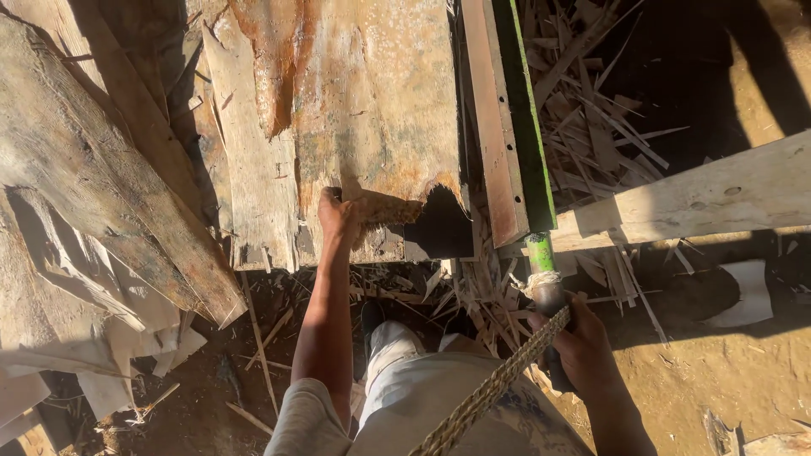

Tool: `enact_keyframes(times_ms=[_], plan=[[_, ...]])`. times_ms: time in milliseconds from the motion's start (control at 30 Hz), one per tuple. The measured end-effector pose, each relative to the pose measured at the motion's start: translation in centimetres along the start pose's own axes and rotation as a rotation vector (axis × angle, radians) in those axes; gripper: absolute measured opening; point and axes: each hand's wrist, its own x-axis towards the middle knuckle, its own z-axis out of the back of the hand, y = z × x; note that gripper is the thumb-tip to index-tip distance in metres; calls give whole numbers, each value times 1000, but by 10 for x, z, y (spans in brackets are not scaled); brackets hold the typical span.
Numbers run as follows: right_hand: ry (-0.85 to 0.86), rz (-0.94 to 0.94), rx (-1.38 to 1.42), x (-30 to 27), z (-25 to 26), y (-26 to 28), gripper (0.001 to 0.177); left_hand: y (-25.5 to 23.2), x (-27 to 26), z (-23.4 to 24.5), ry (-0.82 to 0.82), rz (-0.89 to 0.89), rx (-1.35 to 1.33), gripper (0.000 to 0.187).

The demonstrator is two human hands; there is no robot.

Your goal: Processing thin wood veneer sheets using a large manual cutting blade.

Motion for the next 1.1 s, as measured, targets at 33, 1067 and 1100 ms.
enact_keyframes(times_ms=[33, 1067, 1100], plan=[[-25, -93, 26, 1, -3, 6, 27, 11, 6, 1, 2, -45, -7, 53], [-248, -17, -505, 3, -13, 1, 45, -76, -31, 39, 151, 261, -116, 22], [-251, -26, -506, 2, -16, -5, 45, -63, -34, 47, 155, 268, -113, 22]])
